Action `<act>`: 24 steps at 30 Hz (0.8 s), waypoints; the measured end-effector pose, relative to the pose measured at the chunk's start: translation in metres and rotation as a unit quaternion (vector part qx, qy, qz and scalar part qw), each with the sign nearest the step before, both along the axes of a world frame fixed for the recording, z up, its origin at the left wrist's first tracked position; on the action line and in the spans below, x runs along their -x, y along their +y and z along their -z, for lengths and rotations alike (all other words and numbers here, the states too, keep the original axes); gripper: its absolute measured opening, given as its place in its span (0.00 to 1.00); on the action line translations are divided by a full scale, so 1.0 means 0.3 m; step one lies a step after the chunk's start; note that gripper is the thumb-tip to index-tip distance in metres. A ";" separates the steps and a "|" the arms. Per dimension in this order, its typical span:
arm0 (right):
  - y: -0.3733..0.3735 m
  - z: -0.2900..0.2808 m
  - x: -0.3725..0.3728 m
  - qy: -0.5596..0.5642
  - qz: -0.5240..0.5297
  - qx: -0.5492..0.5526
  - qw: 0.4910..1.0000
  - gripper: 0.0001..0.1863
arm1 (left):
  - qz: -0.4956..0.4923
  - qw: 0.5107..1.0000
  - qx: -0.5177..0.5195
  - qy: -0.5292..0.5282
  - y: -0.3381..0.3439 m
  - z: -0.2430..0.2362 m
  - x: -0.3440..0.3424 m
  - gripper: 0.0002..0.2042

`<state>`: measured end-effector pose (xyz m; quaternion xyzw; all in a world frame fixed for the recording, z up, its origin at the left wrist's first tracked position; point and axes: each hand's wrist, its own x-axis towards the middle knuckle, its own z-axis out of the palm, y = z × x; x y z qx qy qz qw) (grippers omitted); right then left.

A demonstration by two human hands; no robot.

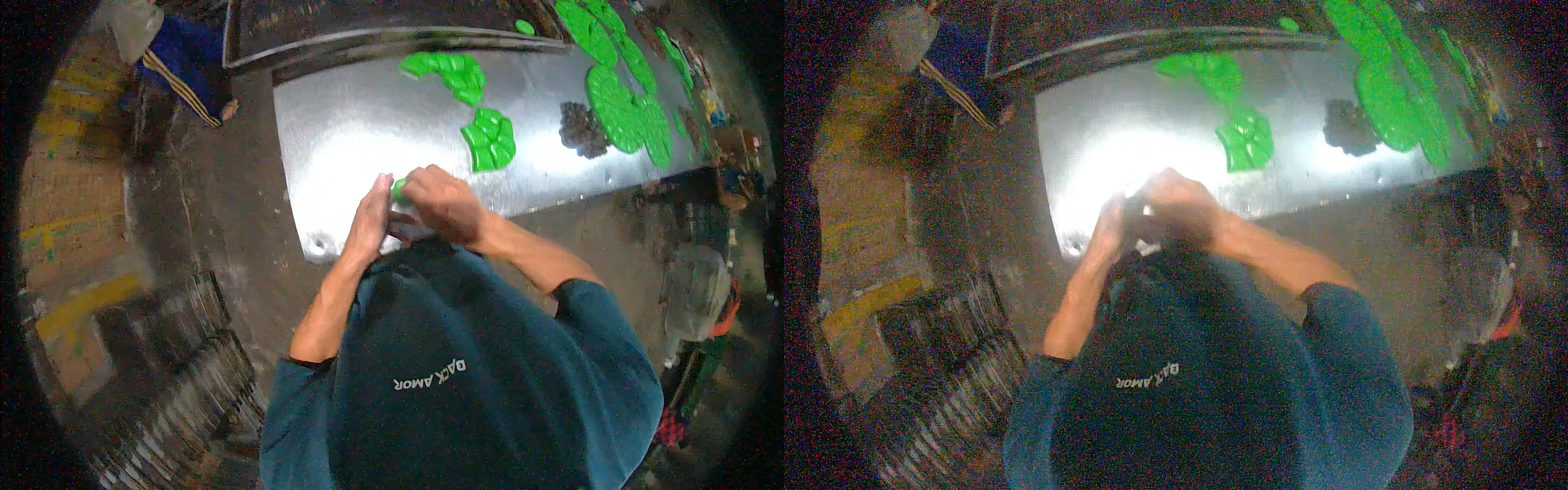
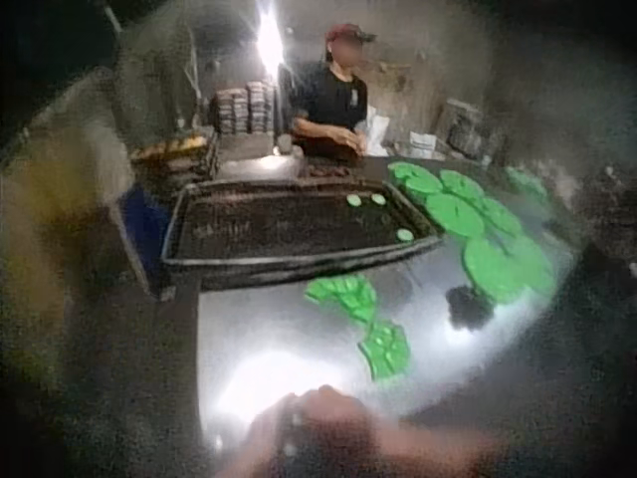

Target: The person shapes green dough into small balls by hand and places them onto a metal tray. They repeatedly take portions of dough, roll them into spheres, and arrange them in rows on the tray.

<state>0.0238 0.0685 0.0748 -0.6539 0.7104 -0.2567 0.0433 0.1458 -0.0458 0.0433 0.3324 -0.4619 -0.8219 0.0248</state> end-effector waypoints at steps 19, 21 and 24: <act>-0.126 0.397 0.053 0.174 0.181 -0.062 0.966 0.30 | -0.209 0.967 0.130 -0.071 -0.184 0.097 -0.354 0.14; -0.053 0.373 0.064 0.056 0.072 -0.065 0.994 0.31 | -0.157 0.979 0.119 -0.057 -0.139 0.144 -0.276 0.13; 0.145 0.307 0.107 0.003 -0.057 -0.042 0.998 0.31 | -0.050 0.959 0.255 -0.116 -0.084 0.155 -0.046 0.14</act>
